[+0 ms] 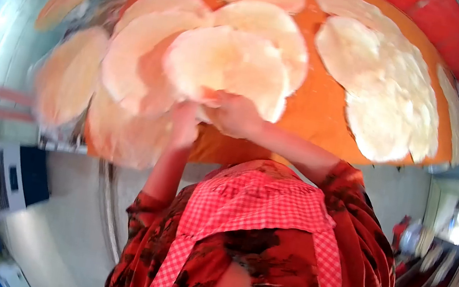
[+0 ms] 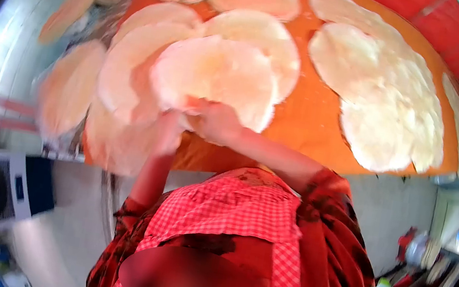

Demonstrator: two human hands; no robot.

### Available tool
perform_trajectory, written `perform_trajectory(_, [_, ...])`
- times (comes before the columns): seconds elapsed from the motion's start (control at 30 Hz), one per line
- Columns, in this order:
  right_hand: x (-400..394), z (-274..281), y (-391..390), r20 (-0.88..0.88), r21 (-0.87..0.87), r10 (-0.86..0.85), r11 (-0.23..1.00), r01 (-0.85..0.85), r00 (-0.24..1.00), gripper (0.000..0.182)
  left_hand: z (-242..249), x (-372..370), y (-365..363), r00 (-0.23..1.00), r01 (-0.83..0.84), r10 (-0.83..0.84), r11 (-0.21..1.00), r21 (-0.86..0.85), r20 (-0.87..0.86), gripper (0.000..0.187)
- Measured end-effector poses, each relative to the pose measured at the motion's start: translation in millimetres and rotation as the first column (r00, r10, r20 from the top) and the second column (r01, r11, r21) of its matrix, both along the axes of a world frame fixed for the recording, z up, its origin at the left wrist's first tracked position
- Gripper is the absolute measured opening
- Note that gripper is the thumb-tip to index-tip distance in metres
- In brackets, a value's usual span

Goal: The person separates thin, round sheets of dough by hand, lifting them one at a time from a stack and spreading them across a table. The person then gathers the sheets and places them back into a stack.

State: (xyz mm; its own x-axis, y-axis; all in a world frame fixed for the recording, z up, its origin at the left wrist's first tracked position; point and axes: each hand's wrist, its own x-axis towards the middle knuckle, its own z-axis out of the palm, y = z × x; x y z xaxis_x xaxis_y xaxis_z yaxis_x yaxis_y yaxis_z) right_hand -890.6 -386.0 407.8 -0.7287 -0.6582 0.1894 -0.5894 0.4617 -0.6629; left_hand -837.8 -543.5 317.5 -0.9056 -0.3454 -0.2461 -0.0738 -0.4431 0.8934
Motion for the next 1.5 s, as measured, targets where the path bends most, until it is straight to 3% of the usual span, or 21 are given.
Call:
perform_trajectory(0.03, [0.1,-3.0,0.1,0.022,0.04,-0.012,0.999,0.011,1.0,0.033,18.7,11.6,-7.3,0.968,0.221,-0.242,0.672,-0.707,0.072,0.029])
perform_trajectory(0.07, [-9.3,-0.7,4.4,0.192,0.128,-0.04,0.992,0.015,0.981,0.032,28.6,14.0,-24.4,0.879,0.264,-0.465,0.289,-0.92,0.106,0.032])
perform_trajectory(0.1, [-27.2,-5.0,8.6,0.138,0.053,-0.023,0.998,0.016,0.99,0.032,38.6,16.4,-41.1,0.768,0.093,-0.63,-0.066,-0.993,0.114,0.035])
perform_trajectory(0.13, [-52.5,3.0,20.9,0.096,0.013,-0.052,0.999,0.051,0.994,0.034,2.7,12.6,-64.4,0.782,0.093,-0.623,0.094,-0.991,0.014,0.035])
perform_trajectory(0.17, [-76.9,11.3,33.3,0.053,-0.027,-0.083,0.996,0.085,0.995,0.037,41.0,22.9,-73.4,0.796,0.13,-0.556,-0.229,-0.965,0.24,0.042])
perform_trajectory(0.3, [-129.7,132.5,155.7,0.296,-0.124,-0.389,0.89,0.439,0.872,0.025,50.0,59.3,-129.5,0.888,0.141,-0.436,-0.044,-0.989,0.147,0.043])
perform_trajectory(0.47, [-120.4,105.1,337.4,0.357,-0.082,-0.574,0.767,0.637,0.737,0.027,45.1,88.5,-149.3,0.989,0.017,-0.147,0.178,-0.984,-0.01,0.027])
perform_trajectory(0.57, [-102.4,34.2,432.6,0.349,-0.122,-0.697,0.629,0.768,0.626,0.029,47.3,88.2,-166.0,0.969,-0.185,-0.213,-0.269,-0.945,-0.129,0.026])
perform_trajectory(0.67, [-88.8,-18.6,506.6,0.194,0.268,-0.924,0.372,0.889,0.329,0.027,70.7,78.4,-145.2,0.97,-0.153,-0.226,-0.277,-0.949,-0.09,0.025])
perform_trajectory(0.7, [-86.6,-36.1,520.4,0.133,0.383,-0.955,0.297,0.875,0.266,0.026,78.5,71.4,-130.9,0.991,-0.077,-0.085,0.256,-0.963,-0.102,0.028])
perform_trajectory(0.77, [-88.9,-76.4,528.3,0.008,0.223,-0.963,0.265,0.938,0.27,0.027,94.6,46.3,-99.4,0.988,-0.094,0.117,0.972,-0.214,0.097,0.036])
perform_trajectory(0.87, [-85.0,-68.8,464.8,-0.263,0.15,-0.915,0.275,0.95,0.307,0.029,127.5,32.8,-126.6,0.984,-0.085,0.086,0.996,-0.011,0.157,0.039])
perform_trajectory(0.9, [-89.3,-43.8,449.3,-0.362,0.158,-0.873,0.288,0.945,0.326,0.029,139.3,32.5,-121.2,1.0,-0.028,0.022,0.919,-0.394,-0.019,0.039])
perform_trajectory(0.97, [-99.0,0.3,437.6,-0.339,0.285,-0.873,0.259,0.923,0.35,0.034,164.0,35.0,-99.3,0.933,-0.117,-0.28,0.363,-0.925,-0.228,0.04])
perform_trajectory(1.03, [-97.7,36.5,395.4,-0.624,0.209,-0.729,0.193,0.959,0.283,0.044,199.7,13.2,-55.1,0.984,-0.104,0.031,0.901,-0.421,-0.177,0.041])
perform_trajectory(1.07, [-96.0,58.7,361.8,-0.526,0.122,-0.75,0.4,0.908,0.401,0.053,211.1,2.8,-32.0,0.985,-0.157,0.153,0.986,-0.049,-0.074,0.042])
perform_trajectory(1.13, [-65.0,104.4,265.8,-0.243,-0.154,-0.559,0.829,0.537,0.793,0.074,216.0,3.8,5.3,0.916,-0.169,-0.154,0.688,-0.706,-0.37,0.042])
perform_trajectory(1.2, [8.3,158.0,172.9,0.253,-0.026,-0.23,0.969,0.244,0.94,0.085,217.5,-2.2,29.4,0.882,-0.169,-0.253,0.617,-0.768,-0.398,0.042])
perform_trajectory(1.3, [28.5,128.9,102.2,-0.552,0.081,-0.053,0.99,0.116,0.832,0.071,197.3,-36.7,52.4,0.964,-0.036,0.027,0.999,-0.029,-0.263,0.041])
perform_trajectory(1.33, [14.5,125.9,89.2,-0.486,0.108,-0.055,0.987,0.122,0.872,0.061,188.2,-43.8,52.2,0.983,-0.029,0.075,0.965,0.262,-0.169,0.04])
perform_trajectory(1.5, [-126.7,119.4,74.1,-0.354,-0.14,-0.161,0.983,0.118,0.922,0.011,189.9,-74.4,35.7,0.924,0.114,-0.016,0.965,0.236,-0.382,0.028])
